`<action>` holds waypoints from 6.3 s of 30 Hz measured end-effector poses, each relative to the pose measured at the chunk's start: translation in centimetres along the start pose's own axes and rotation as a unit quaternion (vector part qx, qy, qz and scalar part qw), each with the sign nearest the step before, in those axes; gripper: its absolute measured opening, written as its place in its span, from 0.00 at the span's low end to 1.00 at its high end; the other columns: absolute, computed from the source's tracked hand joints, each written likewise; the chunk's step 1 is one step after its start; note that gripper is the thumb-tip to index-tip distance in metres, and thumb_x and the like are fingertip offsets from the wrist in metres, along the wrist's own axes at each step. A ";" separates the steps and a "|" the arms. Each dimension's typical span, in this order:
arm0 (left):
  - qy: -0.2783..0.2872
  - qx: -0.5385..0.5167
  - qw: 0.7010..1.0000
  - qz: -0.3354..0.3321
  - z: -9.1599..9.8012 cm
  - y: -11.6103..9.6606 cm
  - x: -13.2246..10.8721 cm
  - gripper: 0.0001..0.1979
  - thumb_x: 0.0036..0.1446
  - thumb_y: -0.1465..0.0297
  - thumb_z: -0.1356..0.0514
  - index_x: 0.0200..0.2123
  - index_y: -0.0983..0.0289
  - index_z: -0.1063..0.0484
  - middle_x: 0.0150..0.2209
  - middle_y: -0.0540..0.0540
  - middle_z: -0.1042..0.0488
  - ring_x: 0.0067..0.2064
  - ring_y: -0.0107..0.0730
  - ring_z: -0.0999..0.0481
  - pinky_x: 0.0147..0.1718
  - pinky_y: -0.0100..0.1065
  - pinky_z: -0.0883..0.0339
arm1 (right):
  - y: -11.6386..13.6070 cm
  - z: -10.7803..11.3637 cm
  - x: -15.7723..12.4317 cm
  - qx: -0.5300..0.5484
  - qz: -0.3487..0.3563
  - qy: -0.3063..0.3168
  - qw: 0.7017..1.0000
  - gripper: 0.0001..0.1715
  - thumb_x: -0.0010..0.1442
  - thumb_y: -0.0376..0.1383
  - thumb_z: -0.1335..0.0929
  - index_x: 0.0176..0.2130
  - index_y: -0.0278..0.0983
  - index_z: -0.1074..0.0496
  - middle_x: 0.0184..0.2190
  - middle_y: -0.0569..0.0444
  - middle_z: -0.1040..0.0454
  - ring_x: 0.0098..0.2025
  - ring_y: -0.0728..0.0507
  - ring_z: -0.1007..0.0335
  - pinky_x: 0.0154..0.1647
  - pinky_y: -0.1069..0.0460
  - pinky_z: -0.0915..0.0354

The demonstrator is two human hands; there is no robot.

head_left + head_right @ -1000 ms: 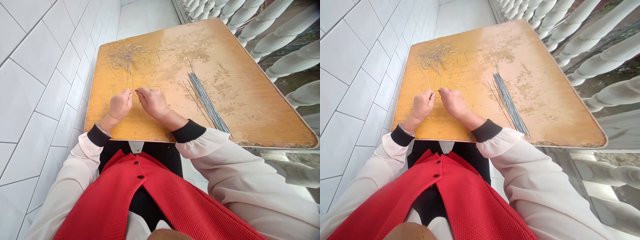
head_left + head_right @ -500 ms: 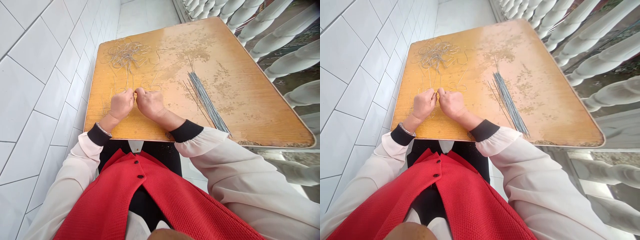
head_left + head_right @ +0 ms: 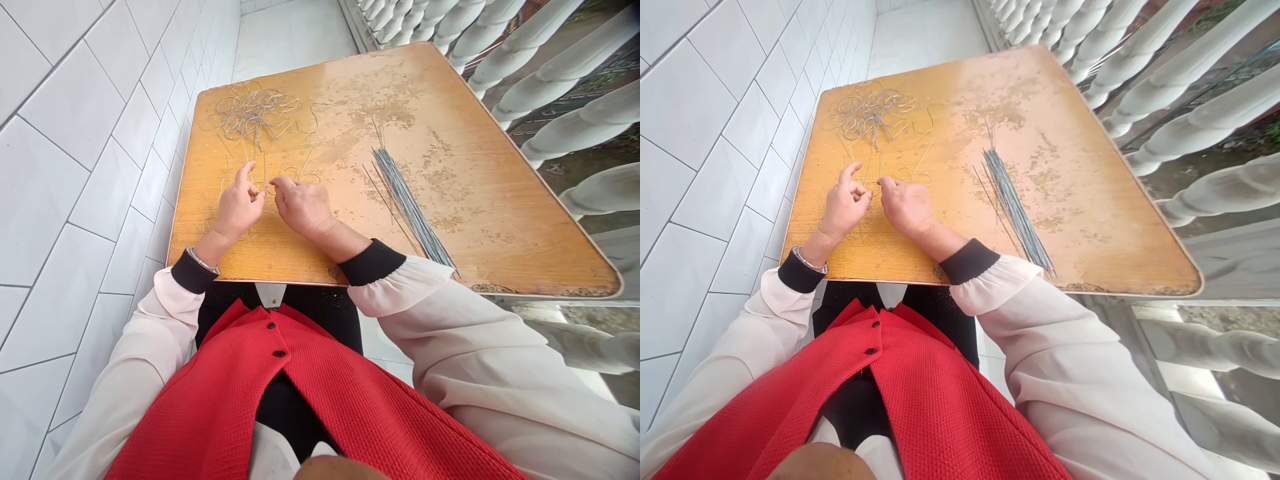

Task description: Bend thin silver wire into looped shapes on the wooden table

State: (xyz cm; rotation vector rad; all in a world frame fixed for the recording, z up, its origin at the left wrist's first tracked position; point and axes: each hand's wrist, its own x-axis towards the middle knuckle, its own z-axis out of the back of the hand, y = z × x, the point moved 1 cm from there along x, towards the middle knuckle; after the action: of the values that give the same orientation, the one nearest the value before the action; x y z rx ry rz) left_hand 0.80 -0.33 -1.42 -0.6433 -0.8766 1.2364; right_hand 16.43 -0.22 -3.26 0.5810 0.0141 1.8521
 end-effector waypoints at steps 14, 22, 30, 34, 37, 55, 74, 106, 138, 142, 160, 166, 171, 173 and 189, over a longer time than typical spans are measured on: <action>0.002 -0.145 0.986 0.084 0.9 0.3 0.7 0.38 0.62 0.76 0.39 0.72 0.63 0.49 0.35 0.51 0.17 0.35 0.25 0.19 0.31 0.24 0.30 | -1.2 -0.5 0.2 0.149 0.044 -0.025 0.988 0.19 0.70 0.35 0.39 0.46 0.37 0.20 0.39 0.46 0.18 0.37 0.41 0.23 0.39 0.49 0.35; 0.013 -0.180 0.980 0.084 1.0 0.2 0.7 0.37 0.59 0.80 0.39 0.70 0.64 0.44 0.26 0.44 0.21 0.29 0.22 0.21 0.33 0.25 0.29 | -0.9 0.6 -0.1 0.093 0.141 0.033 0.985 0.19 0.70 0.35 0.40 0.50 0.39 0.22 0.31 0.50 0.25 0.31 0.44 0.33 0.32 0.50 0.44; 0.002 -0.184 0.978 0.097 1.1 0.2 1.0 0.36 0.58 0.83 0.41 0.68 0.62 0.41 0.25 0.43 0.22 0.28 0.21 0.21 0.33 0.24 0.29 | -1.0 1.0 0.0 0.057 0.247 0.083 0.964 0.22 0.71 0.33 0.43 0.51 0.38 0.23 0.31 0.51 0.26 0.30 0.46 0.36 0.31 0.50 0.46; 0.004 -0.191 0.975 0.117 1.0 -0.3 0.9 0.35 0.59 0.84 0.42 0.69 0.67 0.43 0.24 0.43 0.23 0.28 0.21 0.22 0.33 0.23 0.29 | -1.2 0.8 0.0 0.096 0.229 0.082 0.965 0.20 0.73 0.38 0.41 0.50 0.40 0.22 0.32 0.51 0.25 0.31 0.45 0.33 0.32 0.50 0.44; -0.003 -0.189 0.974 0.121 1.1 -0.5 0.9 0.34 0.61 0.84 0.42 0.69 0.67 0.42 0.27 0.45 0.21 0.30 0.21 0.21 0.34 0.24 0.28 | -1.3 0.6 0.0 0.142 0.195 0.059 0.969 0.20 0.73 0.41 0.40 0.50 0.40 0.22 0.33 0.50 0.23 0.33 0.44 0.29 0.33 0.50 0.40; -0.067 -0.206 0.973 0.086 1.4 0.0 1.1 0.30 0.63 0.76 0.37 0.67 0.59 0.37 0.32 0.49 0.18 0.35 0.27 0.18 0.36 0.27 0.27 | -1.1 0.7 0.3 0.532 -0.139 0.099 0.830 0.15 0.64 0.40 0.27 0.48 0.34 0.24 0.31 0.51 0.19 0.26 0.49 0.25 0.28 0.53 0.28; 0.124 -0.222 0.960 0.120 1.5 -0.6 0.5 0.11 0.67 0.66 0.38 0.34 0.66 0.22 0.32 0.53 0.20 0.25 0.18 0.26 0.23 0.23 0.36 | -0.7 0.6 0.6 0.474 -0.140 0.047 0.868 0.05 0.66 0.34 0.30 0.37 0.36 0.29 0.22 0.58 0.25 0.17 0.52 0.33 0.20 0.56 0.38; 0.056 -0.269 0.954 0.118 0.7 -0.1 0.5 0.12 0.67 0.68 0.39 0.30 0.66 0.26 0.30 0.52 0.21 0.30 0.21 0.20 0.36 0.26 0.24 | -1.0 0.8 -0.2 0.229 0.024 -0.006 0.973 0.21 0.72 0.39 0.39 0.27 0.39 0.33 0.26 0.51 0.25 0.26 0.47 0.31 0.32 0.50 0.38; 0.069 -0.300 0.940 0.147 1.3 -0.2 0.5 0.14 0.65 0.61 0.35 0.37 0.68 0.23 0.32 0.52 0.19 0.32 0.20 0.19 0.37 0.23 0.25 | -1.2 1.7 0.4 0.434 -0.143 0.035 0.889 0.16 0.66 0.44 0.31 0.39 0.34 0.22 0.25 0.53 0.23 0.21 0.50 0.30 0.24 0.54 0.34; 0.072 -0.281 0.943 0.161 1.4 -0.4 0.3 0.14 0.65 0.61 0.36 0.39 0.68 0.22 0.33 0.53 0.18 0.32 0.21 0.18 0.37 0.23 0.26 | -1.0 2.1 0.7 0.507 -0.168 0.052 0.844 0.13 0.66 0.40 0.30 0.34 0.34 0.23 0.23 0.54 0.23 0.19 0.52 0.33 0.21 0.56 0.35; 0.144 -0.256 0.943 0.157 1.8 -0.5 0.5 0.15 0.66 0.59 0.38 0.42 0.67 0.24 0.38 0.55 0.18 0.28 0.19 0.20 0.28 0.22 0.31 | 0.2 2.7 0.7 0.473 -0.236 0.043 0.848 0.12 0.59 0.23 0.32 0.26 0.33 0.27 0.19 0.58 0.28 0.17 0.54 0.37 0.20 0.56 0.40; 0.120 -0.209 0.959 0.149 1.6 -0.9 0.4 0.09 0.67 0.72 0.39 0.32 0.67 0.27 0.32 0.52 0.21 0.26 0.16 0.24 0.26 0.20 0.35 | 0.4 2.4 0.6 0.457 -0.228 0.046 0.859 0.10 0.56 0.24 0.31 0.25 0.34 0.27 0.19 0.57 0.28 0.17 0.54 0.36 0.20 0.57 0.39; 0.099 -0.198 0.963 0.156 1.5 -1.0 0.4 0.12 0.66 0.76 0.41 0.28 0.66 0.29 0.26 0.49 0.25 0.24 0.16 0.26 0.24 0.21 0.37 | -0.5 1.1 0.5 0.400 -0.177 0.056 0.897 0.07 0.58 0.32 0.29 0.28 0.36 0.25 0.20 0.56 0.26 0.19 0.51 0.34 0.23 0.55 0.36; 0.094 -0.195 0.965 0.151 1.4 -0.9 0.4 0.12 0.65 0.75 0.40 0.27 0.66 0.29 0.24 0.48 0.25 0.23 0.17 0.26 0.25 0.21 0.37 | -0.8 0.7 0.4 0.365 -0.148 0.040 0.918 0.05 0.59 0.34 0.29 0.31 0.37 0.23 0.21 0.56 0.26 0.22 0.48 0.31 0.28 0.52 0.33; 0.093 -0.155 0.975 0.132 1.1 -1.3 0.1 0.12 0.62 0.77 0.38 0.25 0.65 0.31 0.20 0.48 0.26 0.24 0.19 0.26 0.29 0.25 0.32 | -0.6 -0.6 0.0 0.171 -0.055 0.000 0.984 0.13 0.58 0.28 0.36 0.38 0.38 0.24 0.35 0.46 0.20 0.36 0.39 0.26 0.41 0.45 0.34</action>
State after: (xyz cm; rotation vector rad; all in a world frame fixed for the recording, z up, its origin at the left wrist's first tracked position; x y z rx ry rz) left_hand 0.57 -0.56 0.23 -1.1388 -0.8517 1.2600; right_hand 16.75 0.16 -3.98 0.8007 0.3646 1.7522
